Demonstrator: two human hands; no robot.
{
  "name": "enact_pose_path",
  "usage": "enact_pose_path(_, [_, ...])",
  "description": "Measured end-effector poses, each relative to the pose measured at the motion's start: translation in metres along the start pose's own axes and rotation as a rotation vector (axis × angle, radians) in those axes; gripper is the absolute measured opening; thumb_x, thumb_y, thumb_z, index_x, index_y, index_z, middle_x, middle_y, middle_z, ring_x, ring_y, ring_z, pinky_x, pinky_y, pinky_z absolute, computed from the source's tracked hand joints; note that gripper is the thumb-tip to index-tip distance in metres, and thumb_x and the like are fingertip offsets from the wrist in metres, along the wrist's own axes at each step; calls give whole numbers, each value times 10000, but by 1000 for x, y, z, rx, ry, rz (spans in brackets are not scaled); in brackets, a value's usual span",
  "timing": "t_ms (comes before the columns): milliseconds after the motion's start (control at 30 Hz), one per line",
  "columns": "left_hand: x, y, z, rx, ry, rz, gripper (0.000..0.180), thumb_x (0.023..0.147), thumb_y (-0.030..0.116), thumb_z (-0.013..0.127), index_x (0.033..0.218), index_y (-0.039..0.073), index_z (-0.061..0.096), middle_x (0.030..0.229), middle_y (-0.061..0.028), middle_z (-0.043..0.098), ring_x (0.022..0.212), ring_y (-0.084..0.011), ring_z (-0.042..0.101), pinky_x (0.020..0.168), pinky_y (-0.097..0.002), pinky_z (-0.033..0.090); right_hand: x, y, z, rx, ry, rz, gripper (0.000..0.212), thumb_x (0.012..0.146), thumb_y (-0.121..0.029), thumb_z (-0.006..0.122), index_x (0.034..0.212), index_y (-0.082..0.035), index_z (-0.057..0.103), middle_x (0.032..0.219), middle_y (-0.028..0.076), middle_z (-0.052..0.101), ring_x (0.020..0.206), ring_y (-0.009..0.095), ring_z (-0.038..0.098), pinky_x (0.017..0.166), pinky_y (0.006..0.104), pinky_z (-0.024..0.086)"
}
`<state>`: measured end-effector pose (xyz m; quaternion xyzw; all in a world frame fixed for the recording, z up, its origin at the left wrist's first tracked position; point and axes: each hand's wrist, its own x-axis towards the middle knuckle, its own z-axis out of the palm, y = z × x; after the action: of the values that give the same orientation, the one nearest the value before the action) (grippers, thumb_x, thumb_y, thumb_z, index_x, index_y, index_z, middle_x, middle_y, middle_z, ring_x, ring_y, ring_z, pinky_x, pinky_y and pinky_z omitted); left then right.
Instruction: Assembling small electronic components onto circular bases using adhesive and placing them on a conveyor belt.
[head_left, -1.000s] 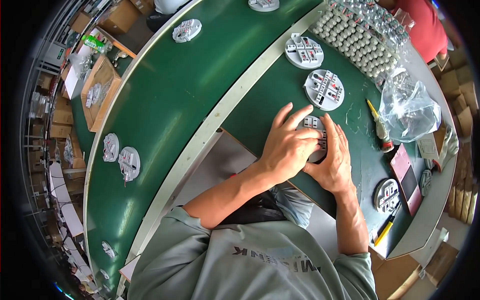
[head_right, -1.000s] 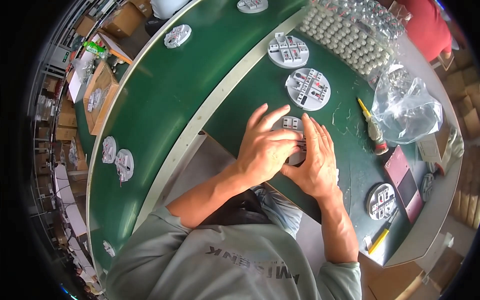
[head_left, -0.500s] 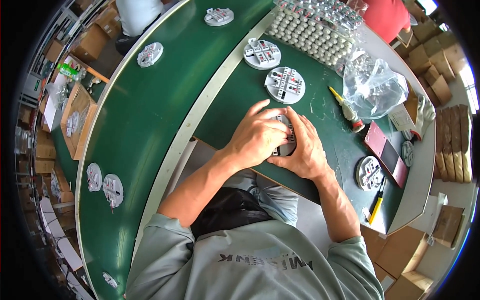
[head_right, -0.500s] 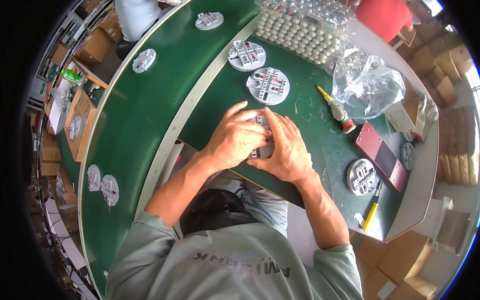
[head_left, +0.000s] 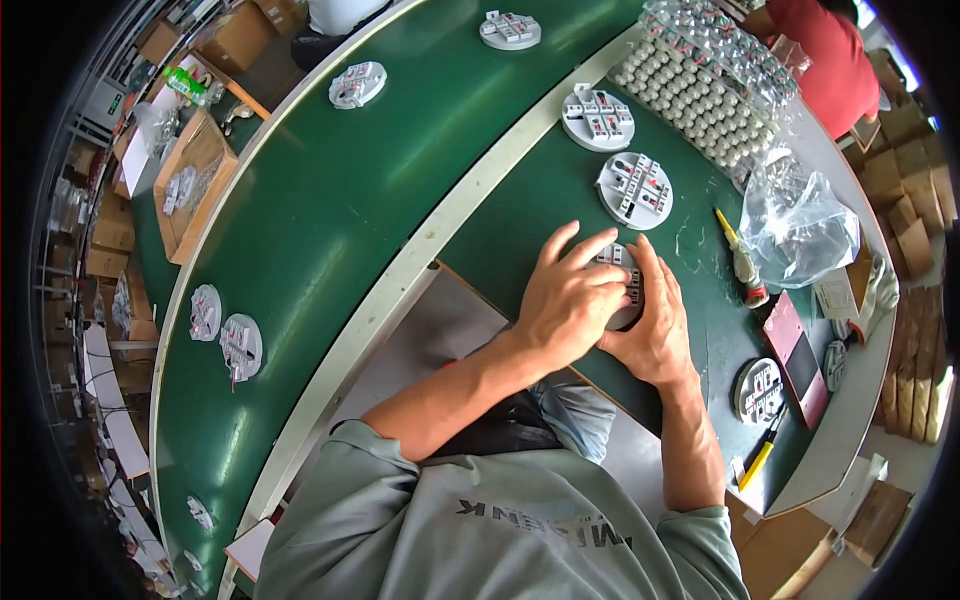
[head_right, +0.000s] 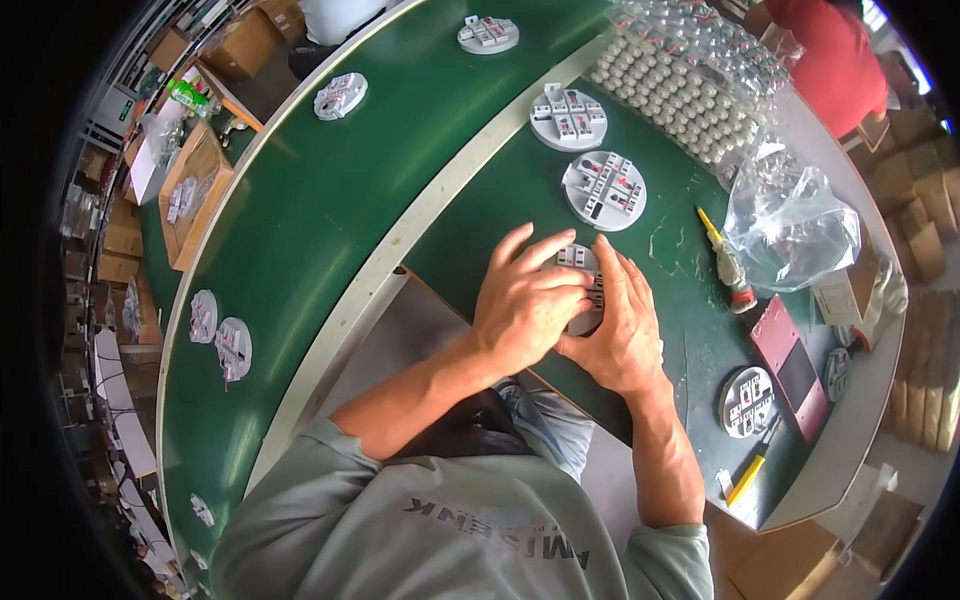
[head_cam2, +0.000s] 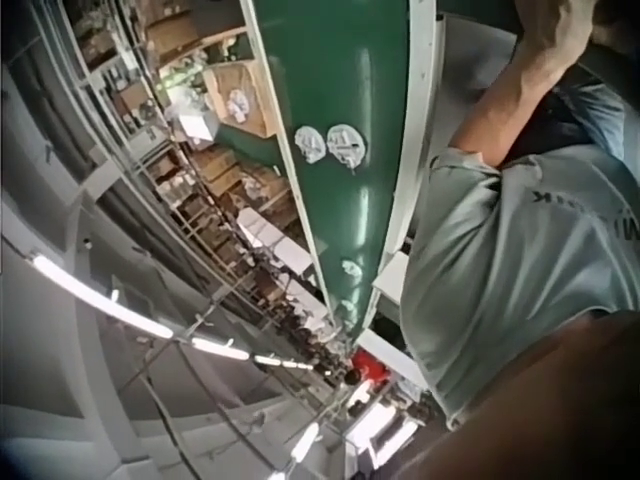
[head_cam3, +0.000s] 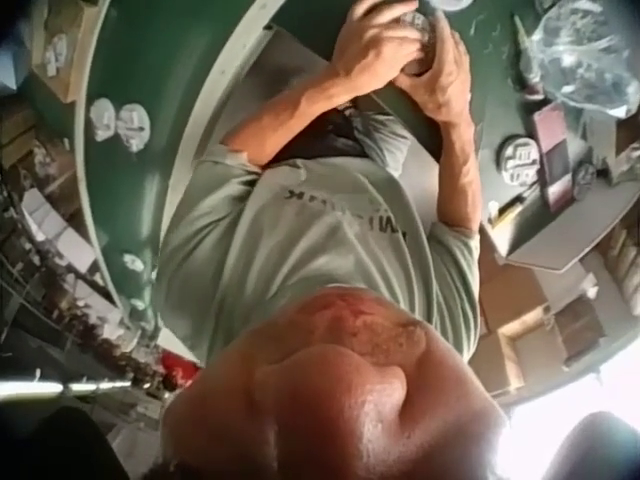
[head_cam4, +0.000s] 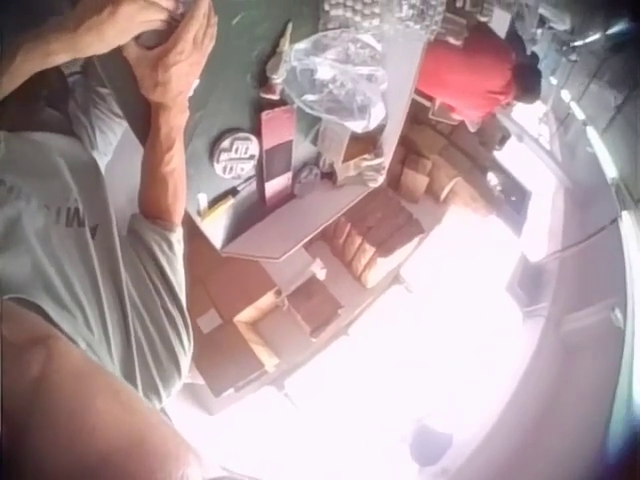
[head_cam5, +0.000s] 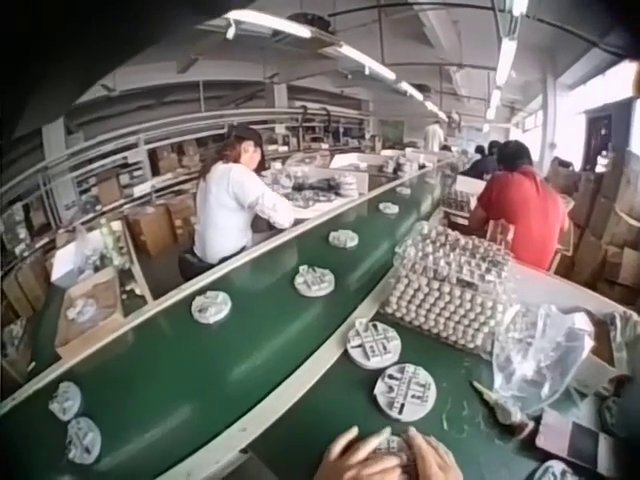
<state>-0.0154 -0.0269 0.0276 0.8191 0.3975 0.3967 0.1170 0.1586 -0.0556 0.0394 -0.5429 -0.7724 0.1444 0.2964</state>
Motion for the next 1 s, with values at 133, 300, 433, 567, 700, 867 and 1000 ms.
enact_pose_path(133, [18, -14, -2, -69, -94, 152, 55, 851, 177, 800, 866, 130, 824, 1026, 5, 790, 1262, -254, 670, 1186, -587, 370, 6, 12, -10, 12, -9, -7, 1149, 609, -292, 967, 1563, 51, 427, 1441, 252, 611, 1353, 445, 574, 1195, 539, 415])
enact_pose_path(300, [36, -29, 9, -114, -158, 226, 62, 858, 138, 798, 895, 103, 834, 1013, -24, 805, 1215, -222, 709, 1177, -596, 390, 18, 36, -13, 40, -4, -82, 1175, 604, -344, 993, 1580, -10, 431, 1464, 227, 596, 1366, 440, 563, 1178, 537, 433])
enact_pose_path(433, [42, -11, 10, -125, -176, 175, 176, 839, 155, 834, 986, 58, 829, 1015, -72, 804, 1221, -279, 707, 1162, -559, 426, 16, 51, -15, 85, 79, -167, 1152, 638, -355, 984, 1585, -17, 423, 1469, 233, 590, 1348, 429, 581, 1164, 524, 449])
enact_pose_path(567, [40, 6, -8, -135, -124, 85, 248, 866, 197, 832, 1063, 49, 805, 1069, -56, 799, 1205, -299, 707, 1073, -466, 527, 10, 42, -52, 317, 9, 118, 1143, 669, -396, 980, 1587, -9, 419, 1482, 227, 586, 1368, 423, 573, 1164, 502, 455])
enact_pose_path(700, [28, -18, -19, -141, -119, 221, 295, 928, 232, 819, 1115, 7, 779, 965, -83, 783, 1046, -253, 746, 886, -371, 600, 12, 35, -78, 404, -199, 66, 1051, 768, -503, 923, 1562, 9, 463, 1507, 225, 574, 1396, 366, 570, 1146, 471, 467])
enact_pose_path(867, [26, -47, -19, -556, -122, -562, 299, 1040, 246, 727, 1071, -51, 751, 768, -33, 685, 775, -83, 642, 676, -272, 529, 11, 89, -126, 321, 604, 480, 378, 1095, -241, 616, 1322, 50, 702, 1222, 130, 751, 1085, 231, 716, 958, 338, 554])
enact_pose_path(1000, [20, -57, -21, -666, -78, -704, 317, 1083, 243, 666, 1027, -60, 740, 722, 5, 639, 728, -36, 578, 640, -249, 476, 38, 216, -142, 317, 659, 575, 293, 1091, -155, 607, 1296, 21, 720, 1231, 80, 738, 1045, 160, 688, 909, 292, 553])
